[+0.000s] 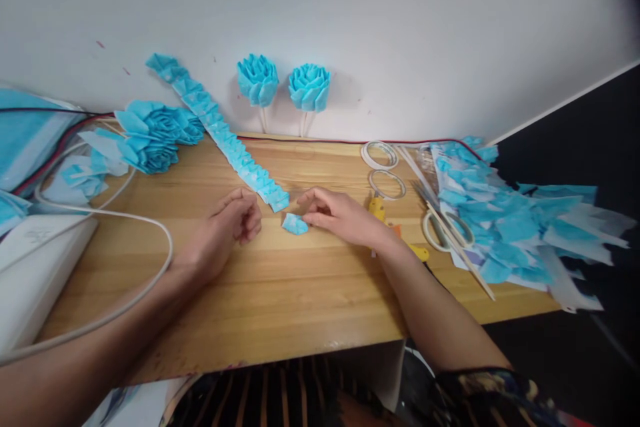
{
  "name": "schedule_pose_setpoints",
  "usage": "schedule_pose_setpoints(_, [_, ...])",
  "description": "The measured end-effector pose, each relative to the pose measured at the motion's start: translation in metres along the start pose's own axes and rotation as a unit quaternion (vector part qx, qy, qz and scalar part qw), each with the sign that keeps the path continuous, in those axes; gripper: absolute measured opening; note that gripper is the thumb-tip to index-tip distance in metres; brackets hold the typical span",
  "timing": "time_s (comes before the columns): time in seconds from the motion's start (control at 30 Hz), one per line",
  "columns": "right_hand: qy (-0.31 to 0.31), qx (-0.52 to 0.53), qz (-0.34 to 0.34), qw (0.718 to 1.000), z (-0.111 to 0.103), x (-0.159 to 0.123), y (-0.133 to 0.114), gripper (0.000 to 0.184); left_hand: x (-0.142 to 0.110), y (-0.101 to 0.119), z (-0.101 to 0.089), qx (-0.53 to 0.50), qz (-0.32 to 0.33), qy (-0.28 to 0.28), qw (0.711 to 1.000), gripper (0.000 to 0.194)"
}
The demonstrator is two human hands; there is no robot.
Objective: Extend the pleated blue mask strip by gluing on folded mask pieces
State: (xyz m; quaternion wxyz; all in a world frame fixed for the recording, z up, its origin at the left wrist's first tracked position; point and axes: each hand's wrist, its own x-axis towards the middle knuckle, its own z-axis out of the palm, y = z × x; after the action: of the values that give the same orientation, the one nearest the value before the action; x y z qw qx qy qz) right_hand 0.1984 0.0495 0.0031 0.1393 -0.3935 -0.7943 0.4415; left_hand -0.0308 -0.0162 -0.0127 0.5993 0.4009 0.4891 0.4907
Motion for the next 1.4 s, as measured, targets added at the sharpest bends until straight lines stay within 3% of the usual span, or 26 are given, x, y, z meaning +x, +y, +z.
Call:
schedule_pose_setpoints(0.1, [0.06, -0.063, -0.008, 0.996, 0.006, 0.0, -0.008, 0.024, -0.003, 0.0, 0.0, 0.103, 0.043, -0.041, 0.993, 0.038])
schedule_pose_setpoints(0.23, [0.071, -0.079, -0.038, 0.994, 0.009, -0.001, -0.016, 0.035, -0.007, 0.004, 0.005, 0.22, 0.068, -0.063, 0.971, 0.047])
schedule_pose_setpoints(0.5, [0.047, -0.062, -0.085, 0.993, 0.02, -0.004, -0.02, 0.042, -0.008, 0.002, 0.01, 0.36, 0.16, -0.115, 0.912, 0.025])
schedule_pose_setpoints(0.6, [0.026, -0.01, -0.075, 0.997, 0.023, -0.003, -0.02, 0.043, -0.011, 0.005, 0.011, 0.356, 0.178, -0.136, 0.907, 0.024])
schedule_pose_setpoints(0.8, [-0.049, 0.228, -0.069, 0.97, 0.021, 0.0, -0.016, 0.049, -0.017, 0.014, 0.005, 0.197, 0.125, -0.156, 0.96, 0.037])
schedule_pose_setpoints(1.03, [-0.058, 0.294, -0.042, 0.953, 0.015, -0.001, -0.01, 0.042, -0.011, 0.004, 0.003, 0.145, 0.103, -0.116, 0.977, 0.05])
schedule_pose_setpoints(1.17, [-0.039, 0.378, -0.029, 0.924, 0.01, -0.002, -0.005, 0.039, -0.007, -0.002, -0.002, 0.11, 0.11, -0.094, 0.983, 0.055])
schedule_pose_setpoints(1.3, [-0.029, 0.439, -0.021, 0.898, 0.009, 0.0, -0.003, 0.039, -0.012, 0.008, 0.002, 0.189, 0.097, -0.108, 0.971, 0.053])
schedule_pose_setpoints(1.4, [-0.026, 0.459, -0.036, 0.888, 0.01, 0.001, -0.004, 0.044, -0.026, 0.031, 0.012, 0.324, 0.054, -0.167, 0.93, 0.046])
